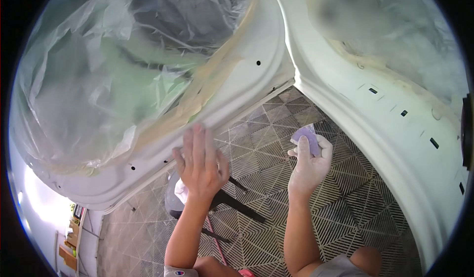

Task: The person sands the inner edges and bottom rim of a car door using a sanding pad and wipes the surface by hand.

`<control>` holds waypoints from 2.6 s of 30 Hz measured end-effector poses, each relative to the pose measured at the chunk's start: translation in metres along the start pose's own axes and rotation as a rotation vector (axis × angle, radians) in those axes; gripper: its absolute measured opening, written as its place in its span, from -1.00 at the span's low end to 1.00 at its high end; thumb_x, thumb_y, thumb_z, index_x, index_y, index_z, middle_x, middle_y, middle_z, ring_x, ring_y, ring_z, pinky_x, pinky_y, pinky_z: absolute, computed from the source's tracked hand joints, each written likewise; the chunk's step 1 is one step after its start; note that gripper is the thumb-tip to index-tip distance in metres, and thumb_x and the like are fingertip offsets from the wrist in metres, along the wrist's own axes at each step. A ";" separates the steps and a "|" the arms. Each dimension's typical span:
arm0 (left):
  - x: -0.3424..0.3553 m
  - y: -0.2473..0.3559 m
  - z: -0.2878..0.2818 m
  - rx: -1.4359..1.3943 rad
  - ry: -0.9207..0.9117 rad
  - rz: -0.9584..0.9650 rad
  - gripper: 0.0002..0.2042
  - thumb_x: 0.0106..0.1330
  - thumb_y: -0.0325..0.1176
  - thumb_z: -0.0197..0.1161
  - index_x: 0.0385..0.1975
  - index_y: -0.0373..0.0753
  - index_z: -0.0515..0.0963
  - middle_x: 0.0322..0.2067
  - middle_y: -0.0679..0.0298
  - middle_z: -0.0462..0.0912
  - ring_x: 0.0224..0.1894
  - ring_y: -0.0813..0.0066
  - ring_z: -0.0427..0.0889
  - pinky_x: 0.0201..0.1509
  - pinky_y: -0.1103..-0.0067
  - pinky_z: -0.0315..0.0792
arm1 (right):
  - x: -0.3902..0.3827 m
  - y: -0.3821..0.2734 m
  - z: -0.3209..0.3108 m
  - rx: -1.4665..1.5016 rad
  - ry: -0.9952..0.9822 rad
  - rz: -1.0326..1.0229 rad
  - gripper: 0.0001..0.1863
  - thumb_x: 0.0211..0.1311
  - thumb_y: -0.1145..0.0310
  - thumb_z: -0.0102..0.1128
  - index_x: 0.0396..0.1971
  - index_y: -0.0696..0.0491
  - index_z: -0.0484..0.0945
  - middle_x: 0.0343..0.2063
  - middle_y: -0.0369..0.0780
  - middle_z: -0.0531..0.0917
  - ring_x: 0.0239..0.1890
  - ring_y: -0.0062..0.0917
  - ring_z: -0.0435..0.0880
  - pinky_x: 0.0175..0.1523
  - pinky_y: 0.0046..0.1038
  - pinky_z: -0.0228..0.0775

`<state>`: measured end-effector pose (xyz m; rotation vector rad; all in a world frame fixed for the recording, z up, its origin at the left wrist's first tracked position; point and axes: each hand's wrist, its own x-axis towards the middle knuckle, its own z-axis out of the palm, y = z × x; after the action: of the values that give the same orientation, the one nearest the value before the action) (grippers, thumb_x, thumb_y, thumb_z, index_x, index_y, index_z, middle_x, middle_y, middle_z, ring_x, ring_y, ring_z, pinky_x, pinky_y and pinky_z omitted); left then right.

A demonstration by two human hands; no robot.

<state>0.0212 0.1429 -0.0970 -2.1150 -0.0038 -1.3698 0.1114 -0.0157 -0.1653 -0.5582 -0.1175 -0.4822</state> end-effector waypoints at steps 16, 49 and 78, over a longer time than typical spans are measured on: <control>0.148 0.115 0.065 -0.514 0.071 0.326 -0.75 0.07 -0.37 0.25 -0.24 -0.29 0.60 -0.18 0.10 0.64 -0.05 0.16 0.61 0.13 0.31 0.48 | 0.001 -0.013 0.000 -0.110 -0.063 0.016 -0.78 0.42 0.54 0.06 -0.04 0.32 0.54 -0.08 -0.04 0.66 -0.43 -0.61 0.65 -0.46 -0.65 0.57; 0.008 -0.053 -0.016 -1.097 -0.162 0.102 -0.91 0.16 -0.36 0.36 -0.46 -0.22 0.67 -0.49 0.28 0.64 -0.50 0.27 0.63 -0.39 0.43 0.52 | 0.023 0.008 0.089 -0.767 -0.491 -1.510 -0.60 -0.01 0.51 0.29 -0.07 0.10 0.68 -0.03 -0.25 0.70 0.03 -0.28 0.55 0.13 -0.21 0.29; 0.024 -0.051 -0.045 -1.066 -0.257 0.062 -0.90 0.16 -0.40 0.37 -0.38 -0.28 0.69 -0.45 0.20 0.70 -0.48 0.20 0.66 -0.36 0.43 0.52 | 0.028 -0.001 0.083 -1.167 -0.356 -1.452 -0.52 0.24 0.45 0.11 0.21 0.02 0.52 0.22 -0.24 0.57 0.33 -0.16 0.43 0.44 0.02 -0.16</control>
<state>-0.0214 0.1543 -0.0400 -3.0850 0.8483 -1.1507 0.1379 0.0164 -0.0882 -1.6995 -0.6180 -1.9139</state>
